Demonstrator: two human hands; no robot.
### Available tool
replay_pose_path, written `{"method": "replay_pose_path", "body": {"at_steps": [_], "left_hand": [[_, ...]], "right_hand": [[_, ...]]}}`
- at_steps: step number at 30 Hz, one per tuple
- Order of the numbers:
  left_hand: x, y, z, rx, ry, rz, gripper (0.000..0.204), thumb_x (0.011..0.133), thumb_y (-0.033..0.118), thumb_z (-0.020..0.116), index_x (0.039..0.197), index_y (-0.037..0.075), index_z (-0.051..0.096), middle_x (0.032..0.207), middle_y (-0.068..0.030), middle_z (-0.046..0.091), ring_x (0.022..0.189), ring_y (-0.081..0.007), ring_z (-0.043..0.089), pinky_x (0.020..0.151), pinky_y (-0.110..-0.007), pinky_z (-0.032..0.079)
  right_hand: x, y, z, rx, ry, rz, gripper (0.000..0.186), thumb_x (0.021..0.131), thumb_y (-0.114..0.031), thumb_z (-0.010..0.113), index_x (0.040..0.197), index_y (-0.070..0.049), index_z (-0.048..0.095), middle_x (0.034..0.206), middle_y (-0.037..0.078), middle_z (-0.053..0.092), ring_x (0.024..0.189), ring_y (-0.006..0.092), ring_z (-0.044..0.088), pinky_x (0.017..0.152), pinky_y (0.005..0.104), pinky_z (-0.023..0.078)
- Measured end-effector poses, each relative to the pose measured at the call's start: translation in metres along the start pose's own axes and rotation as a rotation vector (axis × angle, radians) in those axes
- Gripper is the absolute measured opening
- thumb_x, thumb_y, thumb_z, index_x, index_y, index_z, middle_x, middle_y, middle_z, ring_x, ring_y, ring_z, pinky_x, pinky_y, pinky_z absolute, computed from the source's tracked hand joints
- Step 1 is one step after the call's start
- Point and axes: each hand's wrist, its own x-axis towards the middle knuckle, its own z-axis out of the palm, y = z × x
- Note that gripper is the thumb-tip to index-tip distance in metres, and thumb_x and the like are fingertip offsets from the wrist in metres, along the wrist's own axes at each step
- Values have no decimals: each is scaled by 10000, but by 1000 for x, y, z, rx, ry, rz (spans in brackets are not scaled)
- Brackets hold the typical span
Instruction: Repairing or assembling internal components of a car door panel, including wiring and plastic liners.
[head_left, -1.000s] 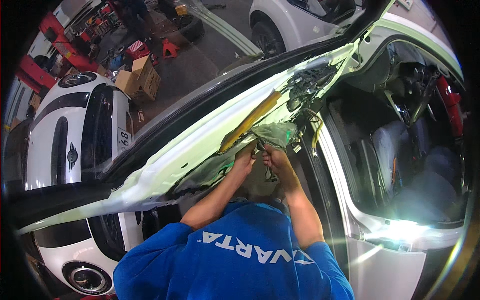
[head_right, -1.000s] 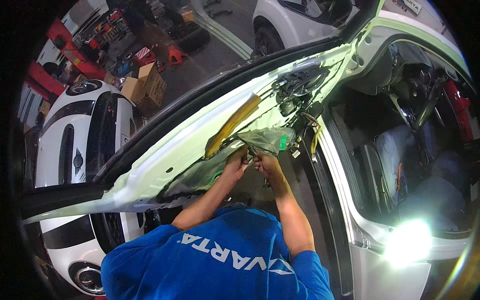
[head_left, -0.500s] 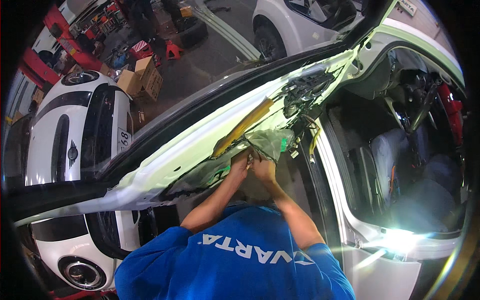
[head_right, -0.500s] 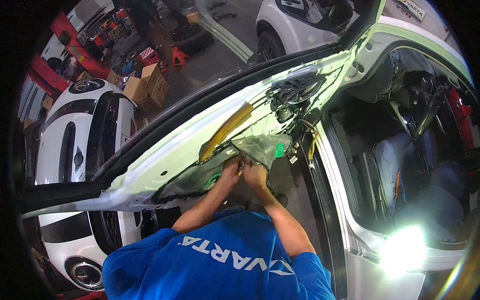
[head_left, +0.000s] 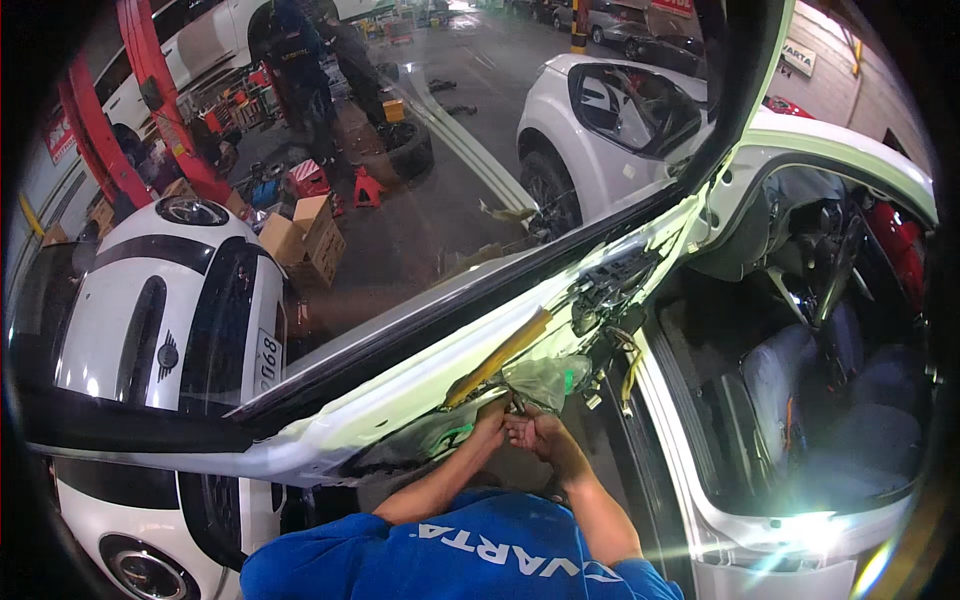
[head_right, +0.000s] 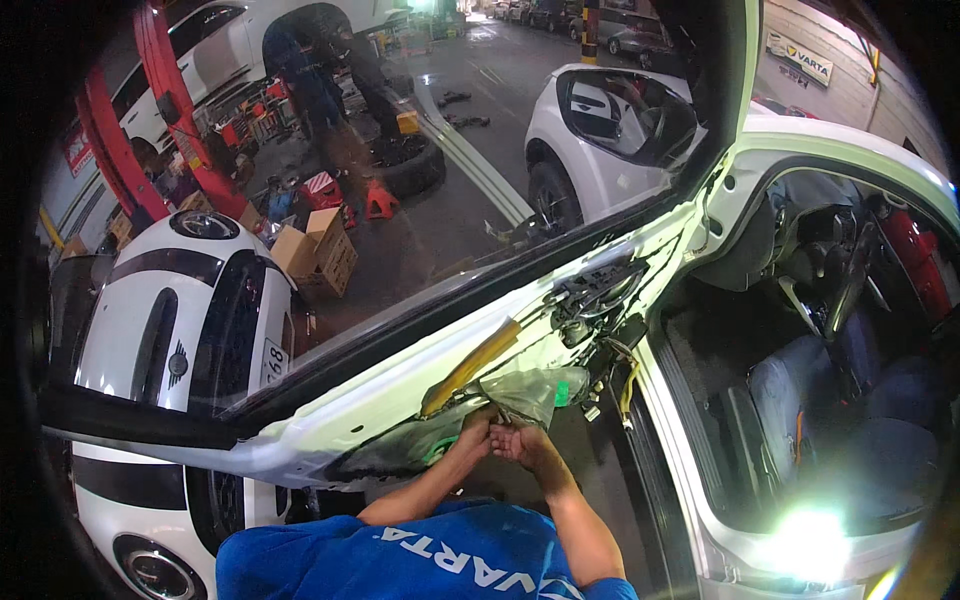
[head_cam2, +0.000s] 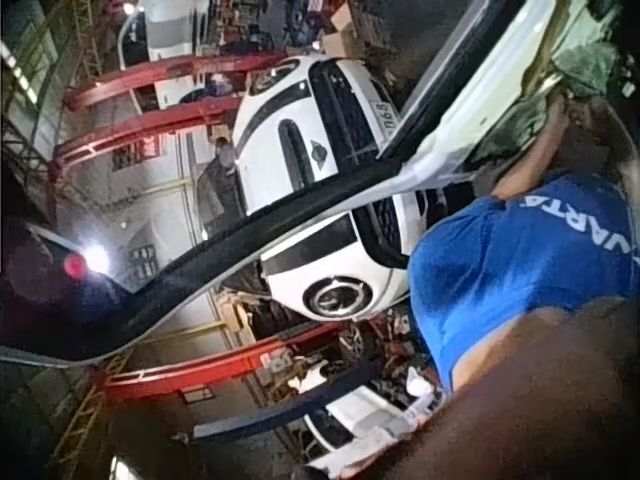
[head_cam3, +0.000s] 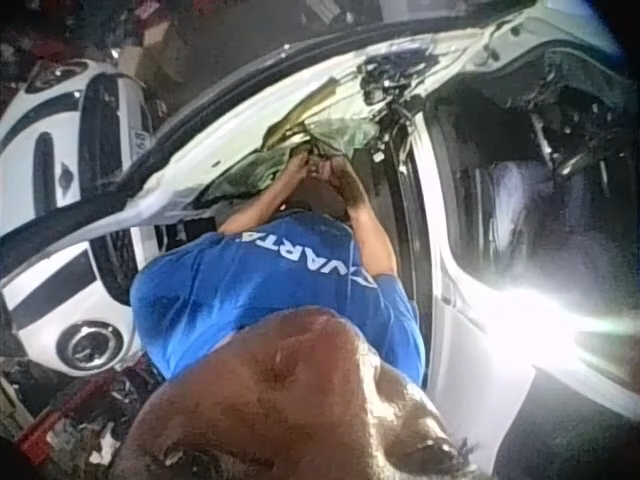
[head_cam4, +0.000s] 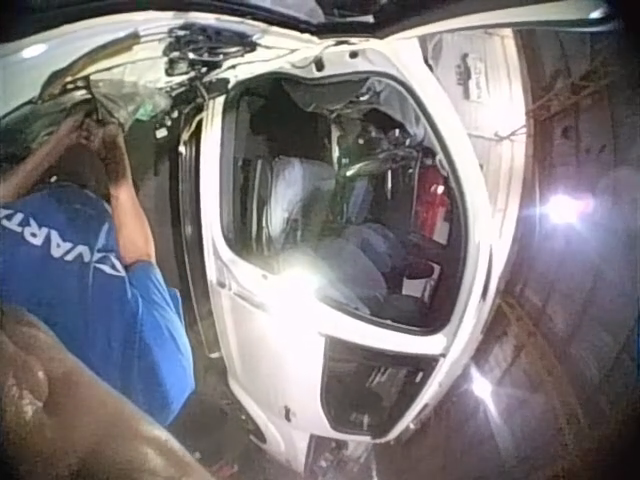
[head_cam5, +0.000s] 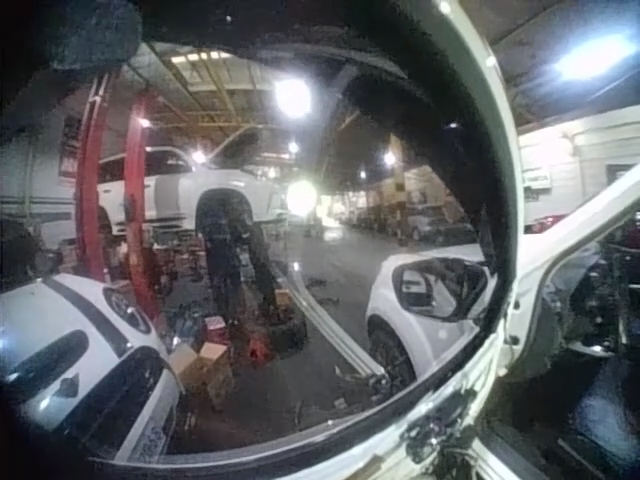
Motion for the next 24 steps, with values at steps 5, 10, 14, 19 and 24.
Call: {"method": "replay_pose_path", "body": {"at_steps": [5,10,14,19,24], "left_hand": [[-17,11,13,-1,-47,118,138,865,191,513,846,62,558,622,-85,559,481,-183,514,418,-315,399],[-23,15,17,-36,-58,80,114,857,160,525,841,58,573,680,-44,567,559,-143,536,461,-256,398],[-27,19,21,92,-10,73,104,858,158,532,848,67,581,711,-36,572,584,-129,541,464,-265,412],[-25,15,21,-44,36,46,156,875,233,548,857,91,609,713,-18,567,642,-134,543,499,-297,437],[-3,-9,-6,-101,55,70,97,850,154,551,842,67,593,745,-42,565,636,-156,534,545,-302,448]], "right_hand": [[-2,-2,7,101,-151,-273,327,925,-338,460,1027,-46,569,868,84,630,713,170,610,666,301,532],[-13,-2,35,-312,341,-367,223,922,-204,462,1042,-49,569,746,71,610,750,193,635,697,339,548],[-13,-2,48,-511,453,-340,229,906,-209,499,1043,-41,573,805,99,623,737,209,641,665,328,549],[-14,-5,22,-475,277,-286,325,921,-264,471,1146,-35,524,917,131,633,847,243,636,729,389,537],[5,-12,-21,-110,-142,-71,319,941,-284,430,1121,-38,525,850,64,616,791,215,628,707,382,541]]}}
